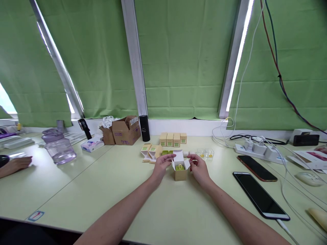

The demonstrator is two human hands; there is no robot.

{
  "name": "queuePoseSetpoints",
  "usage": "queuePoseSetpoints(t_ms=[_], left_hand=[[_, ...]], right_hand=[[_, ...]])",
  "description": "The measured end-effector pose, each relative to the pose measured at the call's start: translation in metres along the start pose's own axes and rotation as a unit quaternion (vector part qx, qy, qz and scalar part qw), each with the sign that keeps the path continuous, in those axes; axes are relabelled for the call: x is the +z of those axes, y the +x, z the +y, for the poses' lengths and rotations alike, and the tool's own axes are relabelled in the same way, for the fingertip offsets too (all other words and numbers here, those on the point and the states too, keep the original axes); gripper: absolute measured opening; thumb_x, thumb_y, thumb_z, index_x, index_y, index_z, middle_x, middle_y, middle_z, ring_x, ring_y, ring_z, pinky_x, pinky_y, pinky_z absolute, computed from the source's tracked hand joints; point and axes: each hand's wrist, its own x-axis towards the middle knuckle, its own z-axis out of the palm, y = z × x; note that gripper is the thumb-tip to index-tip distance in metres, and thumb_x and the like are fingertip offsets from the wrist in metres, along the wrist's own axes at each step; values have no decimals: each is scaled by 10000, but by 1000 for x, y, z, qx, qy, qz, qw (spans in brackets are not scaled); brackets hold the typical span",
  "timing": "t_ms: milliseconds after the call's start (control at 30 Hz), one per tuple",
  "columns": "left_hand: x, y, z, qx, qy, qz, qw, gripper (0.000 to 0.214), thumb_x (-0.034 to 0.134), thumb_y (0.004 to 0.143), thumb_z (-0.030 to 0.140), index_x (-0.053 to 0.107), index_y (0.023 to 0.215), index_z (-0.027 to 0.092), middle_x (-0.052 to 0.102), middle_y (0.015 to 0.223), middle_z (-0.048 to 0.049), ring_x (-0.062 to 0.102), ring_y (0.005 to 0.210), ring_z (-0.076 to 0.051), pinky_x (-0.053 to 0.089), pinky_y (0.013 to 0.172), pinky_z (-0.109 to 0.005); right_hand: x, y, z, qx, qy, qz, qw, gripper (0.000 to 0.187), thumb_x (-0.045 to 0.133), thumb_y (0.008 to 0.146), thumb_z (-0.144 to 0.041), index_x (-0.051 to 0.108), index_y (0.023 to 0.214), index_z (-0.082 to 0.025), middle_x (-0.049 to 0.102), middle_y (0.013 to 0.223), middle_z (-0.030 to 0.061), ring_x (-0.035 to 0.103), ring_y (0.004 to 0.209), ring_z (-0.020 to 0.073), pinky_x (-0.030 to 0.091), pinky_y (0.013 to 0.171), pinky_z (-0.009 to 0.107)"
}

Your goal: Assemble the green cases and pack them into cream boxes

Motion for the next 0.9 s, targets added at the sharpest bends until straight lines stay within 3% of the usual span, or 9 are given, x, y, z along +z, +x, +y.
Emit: queuePoseSetpoints(t_ms=[233, 433, 900], left_hand=[[3, -5, 3, 25, 2, -9, 1000, 335, 722, 701, 226, 753, 1027, 152, 748, 1048, -116, 681, 1040, -268, 505, 881, -337], [7, -9, 2, 23, 4, -30, 999, 340, 780, 722, 271, 668, 1029, 178, 699, 911, -62, 664, 917, -217, 480, 807, -297], [11, -12, -2, 32, 81, -27, 996, 389, 782, 790, 372, 555, 1065, 217, 682, 955, -37, 624, 901, -190, 396, 750, -274]], right_hand=[[1, 0, 6, 21, 15, -14, 1000, 358, 649, 782, -463, 708, 1015, -197, 634, 898, 48, 573, 652, 169, 476, 559, 294], [1, 0, 5, 29, 24, -13, 999, 364, 643, 761, -417, 690, 1051, -201, 620, 903, 35, 555, 625, 158, 455, 537, 283], [1, -1, 2, 37, 26, -11, 999, 382, 643, 746, -407, 677, 1070, -207, 620, 917, 32, 560, 630, 159, 431, 523, 272]])
